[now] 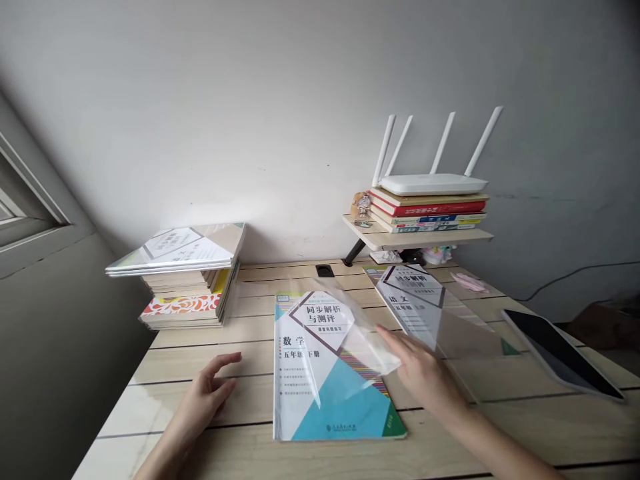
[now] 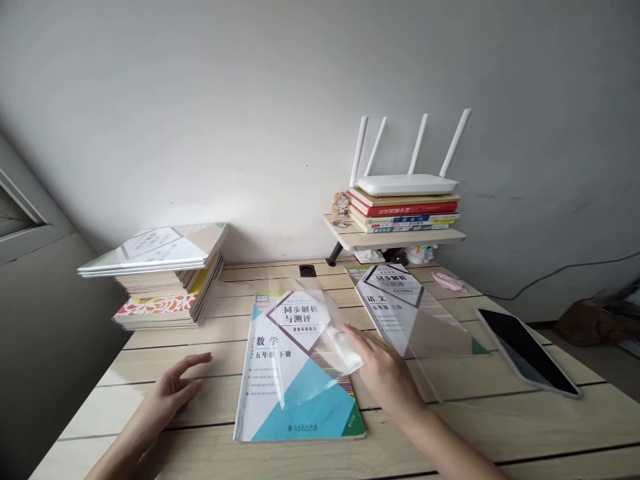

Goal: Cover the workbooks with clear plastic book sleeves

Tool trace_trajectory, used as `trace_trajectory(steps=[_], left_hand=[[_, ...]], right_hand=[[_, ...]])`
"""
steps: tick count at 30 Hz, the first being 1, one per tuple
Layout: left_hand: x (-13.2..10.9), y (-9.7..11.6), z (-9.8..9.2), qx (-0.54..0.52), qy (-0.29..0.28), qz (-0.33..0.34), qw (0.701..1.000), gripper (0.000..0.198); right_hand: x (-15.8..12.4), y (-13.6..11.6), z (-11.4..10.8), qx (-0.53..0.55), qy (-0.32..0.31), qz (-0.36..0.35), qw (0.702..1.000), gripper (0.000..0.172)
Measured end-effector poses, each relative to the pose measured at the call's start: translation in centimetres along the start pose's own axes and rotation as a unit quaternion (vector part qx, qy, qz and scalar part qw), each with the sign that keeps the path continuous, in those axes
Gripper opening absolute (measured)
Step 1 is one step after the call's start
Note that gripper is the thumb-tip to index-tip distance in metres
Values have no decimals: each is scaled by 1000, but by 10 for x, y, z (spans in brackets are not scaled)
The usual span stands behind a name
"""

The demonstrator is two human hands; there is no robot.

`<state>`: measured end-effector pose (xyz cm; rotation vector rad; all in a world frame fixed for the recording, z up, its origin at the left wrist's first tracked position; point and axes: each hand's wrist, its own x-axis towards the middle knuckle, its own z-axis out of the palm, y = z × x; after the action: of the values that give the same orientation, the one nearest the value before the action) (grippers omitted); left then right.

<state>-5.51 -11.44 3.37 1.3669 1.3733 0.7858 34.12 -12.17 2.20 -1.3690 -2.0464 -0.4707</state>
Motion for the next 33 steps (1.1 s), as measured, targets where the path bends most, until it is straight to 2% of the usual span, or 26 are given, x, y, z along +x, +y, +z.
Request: trace_trajectory(steps=[3, 5, 7, 9, 10, 11, 12, 14, 16, 19, 22, 24, 26, 29, 31, 33], left_hand=[[4, -5, -3, 2, -12, 3, 1000, 61], [7, -8, -3, 44, 12, 26, 999, 53], [8, -7, 3, 136, 124, 84, 979, 41], [2, 2, 18, 240, 267, 177, 916, 31], [-4, 10, 29, 285, 313, 228, 877, 30], [-12, 20, 43, 315, 318, 281, 849, 32], [-20, 32, 59, 331, 288, 327, 837, 36], [-35, 57, 92, 374, 206, 387, 817, 54], [-43, 79, 120, 427, 177, 445, 767, 60], [-37, 96, 138, 478, 175, 465, 724, 56], [-21, 99, 129, 507, 180, 432, 724, 47], [-11, 101, 115, 503, 194, 405, 739, 38], [-6, 109, 99, 455, 218, 390, 770, 26], [-8, 139, 78, 272, 244, 397, 842, 13], [-15, 165, 65, 75, 246, 392, 883, 11], [-23, 187, 52, -95, 248, 364, 893, 15]], right_hand=[[15, 6, -28, -45, 82, -23, 995, 51], [19, 5, -43, -75, 111, -29, 991, 48], [21, -2, -53, -89, 114, -45, 988, 46], [21, -14, -58, -85, 101, -78, 988, 43], [23, -22, -59, -79, 93, -97, 988, 42], [25, -31, -59, -73, 88, -116, 987, 40], [28, -41, -60, -67, 86, -134, 985, 37], [36, -62, -60, -54, 89, -176, 979, 32], [45, -81, -59, -35, 101, -214, 971, 28], [53, -100, -55, 24, 137, -217, 966, 27], [48, -99, -41, 134, 141, -115, 974, 23], [39, -85, -24, 208, 112, 11, 972, 25], [26, -62, -3, 247, 65, 157, 954, 30], [12, -28, 26, 231, -57, 354, 904, 40], [9, -13, 35, 244, -134, 431, 859, 43], [14, -6, 34, 295, -187, 474, 809, 43]])
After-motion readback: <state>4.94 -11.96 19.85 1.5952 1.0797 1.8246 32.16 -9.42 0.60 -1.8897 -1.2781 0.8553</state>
